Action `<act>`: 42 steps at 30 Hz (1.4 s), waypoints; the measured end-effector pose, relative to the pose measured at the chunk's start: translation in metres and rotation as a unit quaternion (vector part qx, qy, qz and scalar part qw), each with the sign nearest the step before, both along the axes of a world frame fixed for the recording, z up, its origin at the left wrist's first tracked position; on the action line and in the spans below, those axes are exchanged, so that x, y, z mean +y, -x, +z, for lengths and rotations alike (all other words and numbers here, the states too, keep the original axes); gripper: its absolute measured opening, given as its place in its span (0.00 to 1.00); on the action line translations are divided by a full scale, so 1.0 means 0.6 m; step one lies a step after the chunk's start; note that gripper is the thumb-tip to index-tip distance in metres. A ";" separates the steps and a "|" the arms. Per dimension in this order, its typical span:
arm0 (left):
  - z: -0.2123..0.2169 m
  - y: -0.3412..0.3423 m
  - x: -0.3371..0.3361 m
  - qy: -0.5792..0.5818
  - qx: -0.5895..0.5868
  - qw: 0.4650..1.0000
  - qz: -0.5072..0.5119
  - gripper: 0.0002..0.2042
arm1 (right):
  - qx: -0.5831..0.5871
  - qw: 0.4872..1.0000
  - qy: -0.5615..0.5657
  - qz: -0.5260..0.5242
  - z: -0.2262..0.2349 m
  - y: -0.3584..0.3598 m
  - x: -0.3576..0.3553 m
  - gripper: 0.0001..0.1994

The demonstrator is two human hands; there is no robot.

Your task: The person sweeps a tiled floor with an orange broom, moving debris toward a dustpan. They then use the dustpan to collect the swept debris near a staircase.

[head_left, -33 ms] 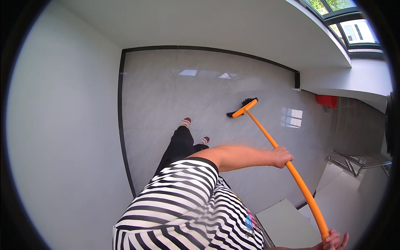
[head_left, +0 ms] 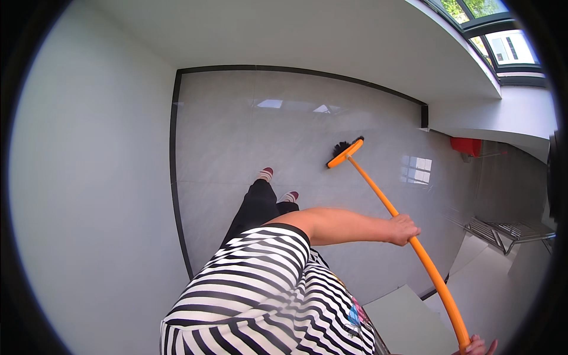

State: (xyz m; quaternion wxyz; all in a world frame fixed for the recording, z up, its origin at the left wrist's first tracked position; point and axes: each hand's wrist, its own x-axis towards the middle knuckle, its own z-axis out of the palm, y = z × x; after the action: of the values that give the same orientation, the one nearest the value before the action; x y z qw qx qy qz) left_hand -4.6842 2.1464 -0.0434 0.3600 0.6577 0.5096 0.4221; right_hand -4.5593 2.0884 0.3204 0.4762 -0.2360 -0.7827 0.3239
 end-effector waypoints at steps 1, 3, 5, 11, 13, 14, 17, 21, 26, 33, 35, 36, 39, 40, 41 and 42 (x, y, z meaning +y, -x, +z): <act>0.019 0.003 -0.013 -0.018 0.011 1.000 0.006 0.04 | 0.030 0.999 0.006 -0.045 0.008 -0.029 0.017 0.23; 0.014 0.019 -0.051 0.013 0.061 0.998 0.028 0.05 | 0.085 0.984 0.130 -0.088 -0.018 -0.051 0.056 0.21; -0.006 0.055 -0.088 0.046 0.103 0.991 0.072 0.06 | 0.098 0.960 0.261 -0.037 -0.063 -0.074 0.108 0.21; -0.157 0.222 -0.247 0.222 0.182 0.904 0.316 0.04 | 0.003 0.861 0.448 0.242 -0.299 0.134 0.228 0.26; -0.198 0.285 -0.312 0.274 0.178 0.861 0.390 0.03 | -0.019 0.808 0.478 0.343 -0.373 0.258 0.221 0.24; -0.220 0.314 -0.342 0.308 0.170 0.831 0.432 0.02 | -0.037 0.801 0.478 0.359 -0.403 0.320 0.203 0.22; -0.311 0.409 -0.400 0.307 0.118 0.762 0.557 0.05 | -0.085 0.789 0.483 0.370 -0.459 0.496 0.157 0.19; -0.304 0.566 -0.376 0.249 0.084 0.763 0.590 0.07 | -0.090 0.811 0.449 0.364 -0.423 0.660 0.146 0.16; -0.325 0.747 -0.328 0.205 0.120 0.778 0.582 0.08 | -0.074 0.846 0.416 0.326 -0.419 0.741 0.143 0.15; -0.360 0.823 -0.305 0.225 0.211 0.839 0.449 0.06 | -0.051 0.863 0.444 0.236 -0.490 0.706 0.134 0.13; -0.361 0.807 -0.294 0.230 0.203 0.850 0.429 0.04 | -0.060 0.860 0.469 0.192 -0.486 0.684 0.133 0.13; -0.357 0.799 -0.282 0.234 0.188 0.857 0.419 0.04 | -0.058 0.864 0.464 0.189 -0.475 0.675 0.139 0.14; -0.253 0.782 -0.261 0.236 0.172 0.875 0.386 0.04 | -0.042 0.903 0.382 0.194 -0.420 0.634 0.195 0.19; -0.211 0.773 -0.256 0.224 0.171 0.873 0.398 0.04 | -0.025 0.888 0.394 0.235 -0.390 0.624 0.223 0.19; -0.196 0.764 -0.257 0.212 0.169 0.875 0.402 0.05 | -0.014 0.874 0.409 0.262 -0.376 0.632 0.230 0.19; -0.200 0.767 -0.270 0.235 0.174 0.864 0.410 0.05 | -0.002 0.858 0.423 0.291 -0.375 0.650 0.234 0.19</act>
State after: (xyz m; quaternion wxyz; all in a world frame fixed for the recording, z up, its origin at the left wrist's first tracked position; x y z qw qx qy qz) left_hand -5.1445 1.9845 -0.1635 0.2038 0.3479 0.8717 0.2784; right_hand -4.9492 2.2290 0.0952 0.2128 -0.1773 -0.6044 0.7470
